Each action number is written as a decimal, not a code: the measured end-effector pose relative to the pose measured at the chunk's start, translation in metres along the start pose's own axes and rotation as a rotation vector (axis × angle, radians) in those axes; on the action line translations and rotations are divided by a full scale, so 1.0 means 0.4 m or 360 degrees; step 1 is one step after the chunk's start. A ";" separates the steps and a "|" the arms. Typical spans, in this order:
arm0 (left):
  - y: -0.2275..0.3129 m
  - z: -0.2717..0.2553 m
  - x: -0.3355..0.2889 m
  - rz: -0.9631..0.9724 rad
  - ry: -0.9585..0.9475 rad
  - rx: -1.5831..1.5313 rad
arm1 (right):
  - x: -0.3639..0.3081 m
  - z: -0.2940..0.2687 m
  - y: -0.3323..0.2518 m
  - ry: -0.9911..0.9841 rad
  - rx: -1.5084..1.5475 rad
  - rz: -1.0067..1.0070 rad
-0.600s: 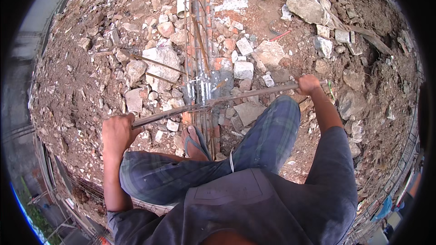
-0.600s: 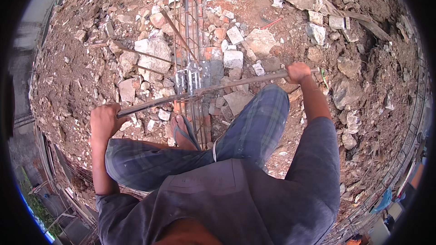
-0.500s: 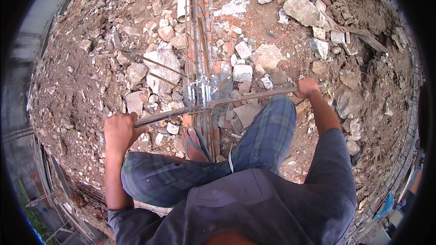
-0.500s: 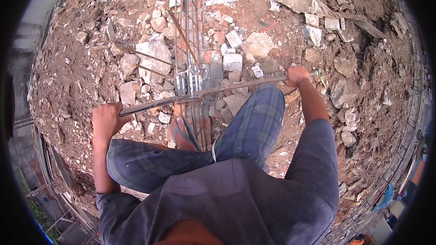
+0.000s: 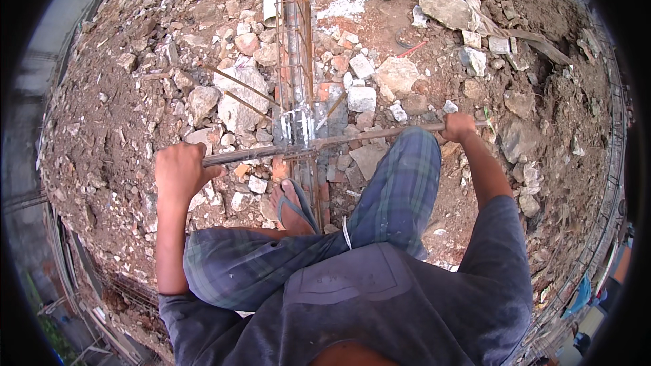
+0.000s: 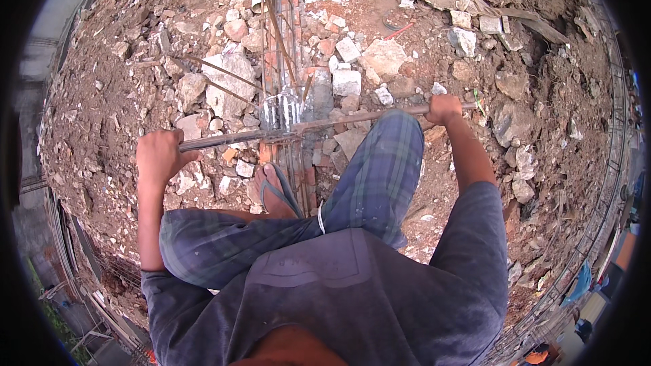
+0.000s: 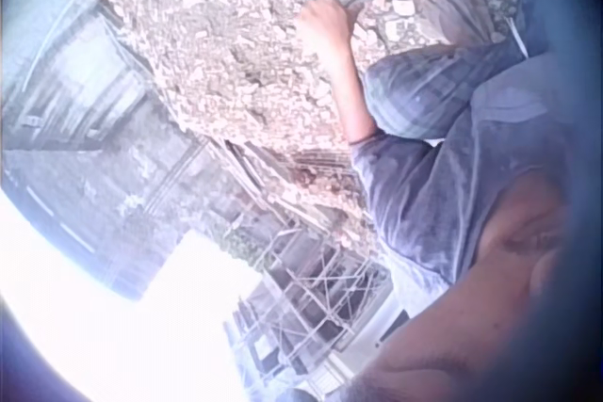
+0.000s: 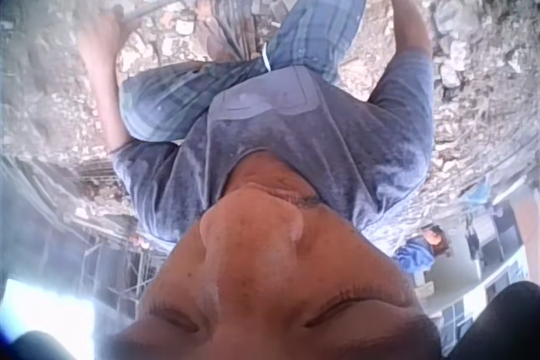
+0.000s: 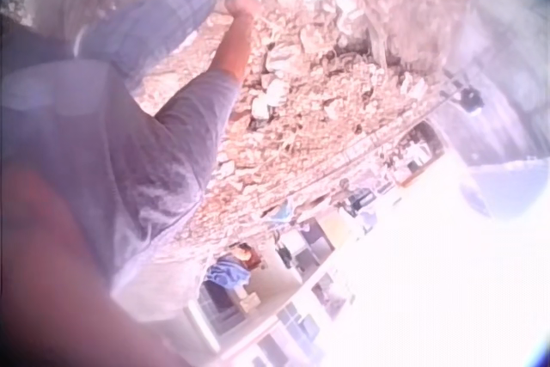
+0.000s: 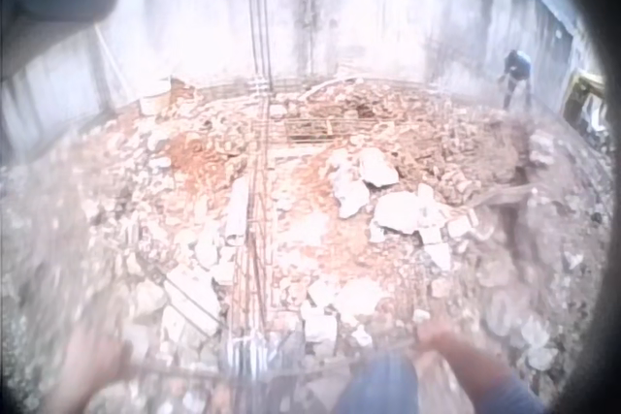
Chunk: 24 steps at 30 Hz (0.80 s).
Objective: The person uses a metal bar to bend and secure rebar ties on a rebar cage at a construction site. The person repeatedly twists the bar to tighten the wire ties around intersecting rebar rods, then moves to adjacent tie points to continue securing the cage.
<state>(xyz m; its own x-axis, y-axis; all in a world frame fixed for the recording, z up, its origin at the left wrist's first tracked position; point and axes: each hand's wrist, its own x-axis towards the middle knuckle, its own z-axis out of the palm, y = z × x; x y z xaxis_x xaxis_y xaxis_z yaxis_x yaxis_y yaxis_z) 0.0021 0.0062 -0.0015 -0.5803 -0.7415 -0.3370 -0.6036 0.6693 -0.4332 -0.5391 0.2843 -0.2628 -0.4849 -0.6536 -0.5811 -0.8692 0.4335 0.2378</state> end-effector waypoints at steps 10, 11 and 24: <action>-0.097 0.082 -0.025 -0.0152 -0.0242 -0.0160 | -0.013 0.215 -0.038 -0.0195 0.0333 -0.0262; -0.110 0.097 -0.042 -0.0165 -0.0236 -0.0207 | -0.015 0.246 -0.069 -0.0202 0.0482 -0.0148; -0.116 0.146 -0.075 -0.0097 -0.0032 -0.0348 | -0.206 0.208 -0.047 -0.0072 0.0477 0.0185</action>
<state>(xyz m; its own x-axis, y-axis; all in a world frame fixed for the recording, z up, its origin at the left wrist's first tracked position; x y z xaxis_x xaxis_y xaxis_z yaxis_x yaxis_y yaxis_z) 0.0793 -0.0057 -0.0200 -0.5293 -0.7802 -0.3335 -0.7426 0.6161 -0.2626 -0.4749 0.3818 -0.2843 -0.5684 -0.5637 -0.5992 -0.7381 0.6711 0.0688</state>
